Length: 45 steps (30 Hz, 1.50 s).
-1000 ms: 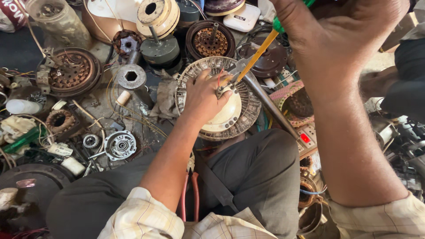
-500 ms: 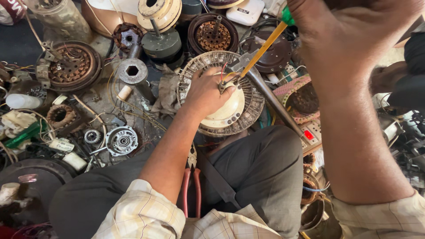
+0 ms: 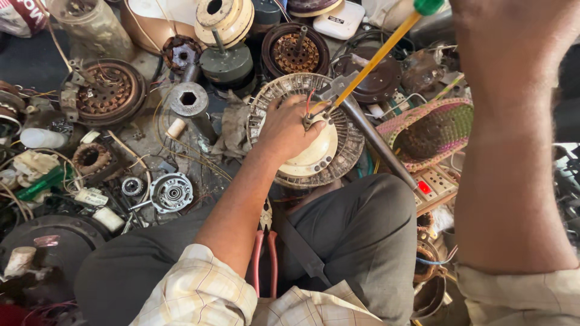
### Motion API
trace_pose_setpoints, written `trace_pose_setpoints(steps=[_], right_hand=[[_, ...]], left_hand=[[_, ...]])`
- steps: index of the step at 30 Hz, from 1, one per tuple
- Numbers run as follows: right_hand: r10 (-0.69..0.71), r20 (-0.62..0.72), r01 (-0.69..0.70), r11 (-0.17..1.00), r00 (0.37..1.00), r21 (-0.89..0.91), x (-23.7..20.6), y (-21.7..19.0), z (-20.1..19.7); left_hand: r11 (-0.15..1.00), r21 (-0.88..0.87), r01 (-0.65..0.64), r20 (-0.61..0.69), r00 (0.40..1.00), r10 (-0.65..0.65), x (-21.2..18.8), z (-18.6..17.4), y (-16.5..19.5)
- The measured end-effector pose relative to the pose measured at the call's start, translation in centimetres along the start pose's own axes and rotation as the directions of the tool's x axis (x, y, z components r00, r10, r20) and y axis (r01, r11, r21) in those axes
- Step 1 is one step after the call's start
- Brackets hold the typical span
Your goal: The person sits on the floor among scrap fan and motor parts and strips a fan motor: they hammer the armature out of the fan housing, wipe the housing and cover with a cloth, and reposition the parts. They then handle the motor wires and use a screwdriver on the fan cover assembly.
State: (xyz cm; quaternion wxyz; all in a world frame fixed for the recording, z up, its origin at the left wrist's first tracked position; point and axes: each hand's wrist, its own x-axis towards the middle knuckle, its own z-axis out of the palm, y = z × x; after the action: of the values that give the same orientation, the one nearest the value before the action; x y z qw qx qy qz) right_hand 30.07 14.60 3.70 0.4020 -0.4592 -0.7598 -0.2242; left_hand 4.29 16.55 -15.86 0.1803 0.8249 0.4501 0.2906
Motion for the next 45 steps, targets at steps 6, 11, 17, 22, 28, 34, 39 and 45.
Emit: trace_pose_setpoints(steps=[6, 11, 17, 22, 28, 34, 39, 45], right_hand=[[-0.248, 0.264, 0.363, 0.635, 0.932, -0.682, -2.2, 7.9, 0.3], [-0.235, 0.381, 0.446, 0.394, 0.894, -0.804, -2.6, 9.0, 1.0], [0.162, 0.104, -0.189, 0.916, 0.981, 0.355, -1.2, 4.0, 0.0], [0.118, 0.076, -0.136, 0.944, 0.990, 0.301, 0.3, -0.1, -1.0], [0.182, -0.078, -0.146, 0.931, 0.980, 0.333, 1.0, -1.5, -0.6], [0.297, -0.138, -0.227, 0.898, 0.945, 0.376, -1.0, 0.0, -0.2], [0.349, -0.109, -0.299, 0.898, 0.931, 0.322, -2.6, 1.7, -3.7], [0.343, -0.080, -0.308, 0.908, 0.936, 0.284, -2.1, -0.1, -4.0]], left_hand=[[1.000, -0.012, 0.010, 0.011, 1.000, -0.010, 0.0, 0.1, 0.0], [1.000, -0.005, 0.002, -0.003, 1.000, -0.002, -0.1, 0.2, -0.2], [1.000, -0.019, 0.004, -0.002, 1.000, -0.004, -0.1, 0.2, -0.1], [1.000, -0.023, 0.006, -0.021, 1.000, -0.007, -0.2, 0.4, -0.5], [0.999, -0.013, -0.041, -0.048, 0.998, 0.040, 0.0, 0.0, -0.2], [0.924, 0.278, 0.261, -0.042, 0.965, -0.259, -1.1, -2.5, 2.3], [0.828, 0.367, 0.425, -0.027, 0.894, -0.447, -1.2, -3.3, 3.6], [0.839, 0.253, 0.482, 0.023, 0.864, -0.503, -1.5, -3.0, 2.5]])
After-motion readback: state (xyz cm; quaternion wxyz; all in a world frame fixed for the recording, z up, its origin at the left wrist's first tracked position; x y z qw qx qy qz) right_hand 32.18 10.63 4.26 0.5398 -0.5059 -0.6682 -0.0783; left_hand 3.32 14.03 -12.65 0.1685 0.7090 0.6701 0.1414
